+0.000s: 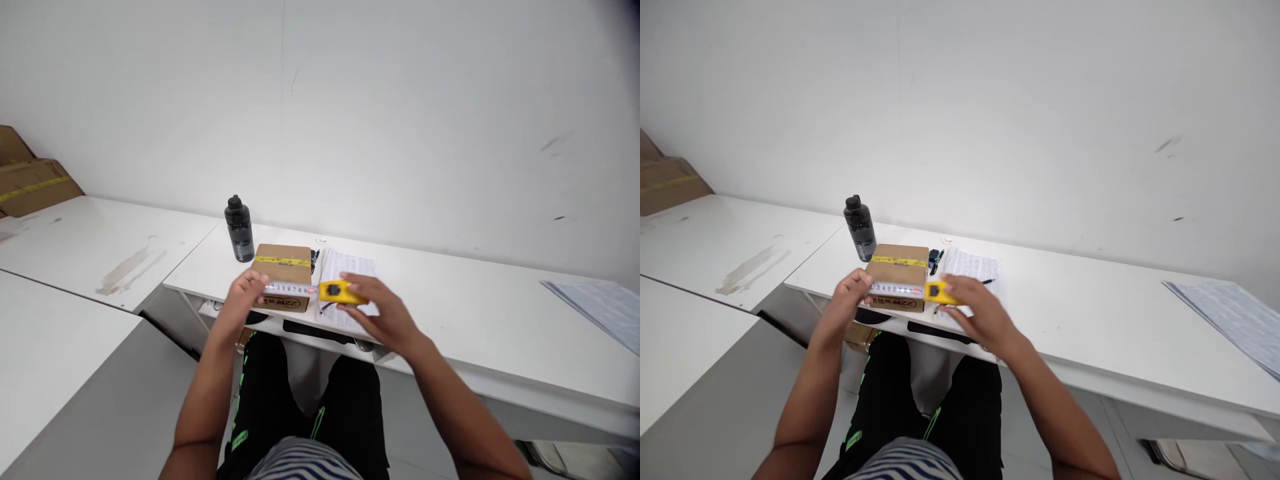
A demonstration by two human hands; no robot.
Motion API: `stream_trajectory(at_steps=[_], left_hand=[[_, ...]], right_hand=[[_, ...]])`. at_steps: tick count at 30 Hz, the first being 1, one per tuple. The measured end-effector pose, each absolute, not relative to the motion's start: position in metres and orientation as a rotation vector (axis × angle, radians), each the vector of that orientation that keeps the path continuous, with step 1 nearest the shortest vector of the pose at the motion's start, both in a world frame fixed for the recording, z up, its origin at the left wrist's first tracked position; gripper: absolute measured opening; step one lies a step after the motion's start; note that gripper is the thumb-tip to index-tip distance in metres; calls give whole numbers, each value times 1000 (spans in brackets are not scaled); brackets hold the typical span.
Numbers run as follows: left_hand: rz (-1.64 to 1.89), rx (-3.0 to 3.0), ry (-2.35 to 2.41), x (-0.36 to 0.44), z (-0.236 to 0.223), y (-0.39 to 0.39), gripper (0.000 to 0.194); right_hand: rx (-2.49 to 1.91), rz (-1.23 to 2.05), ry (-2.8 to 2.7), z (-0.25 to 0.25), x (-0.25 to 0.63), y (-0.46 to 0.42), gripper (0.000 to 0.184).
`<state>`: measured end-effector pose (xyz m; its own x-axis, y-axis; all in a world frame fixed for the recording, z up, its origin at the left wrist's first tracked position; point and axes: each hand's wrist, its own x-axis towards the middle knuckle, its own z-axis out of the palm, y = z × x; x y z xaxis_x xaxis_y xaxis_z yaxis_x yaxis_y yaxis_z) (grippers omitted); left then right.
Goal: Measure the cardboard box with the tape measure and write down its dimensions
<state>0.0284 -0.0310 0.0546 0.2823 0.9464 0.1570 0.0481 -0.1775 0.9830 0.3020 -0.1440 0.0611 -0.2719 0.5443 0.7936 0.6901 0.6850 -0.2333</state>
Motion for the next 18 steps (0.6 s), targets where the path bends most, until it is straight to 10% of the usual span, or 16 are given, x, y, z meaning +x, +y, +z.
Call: stream_trajectory(at_steps=[18], left_hand=[[862, 1666, 1293, 22, 33, 56, 52]], right_hand=[[-1345, 56, -1931, 36, 317, -33, 54]])
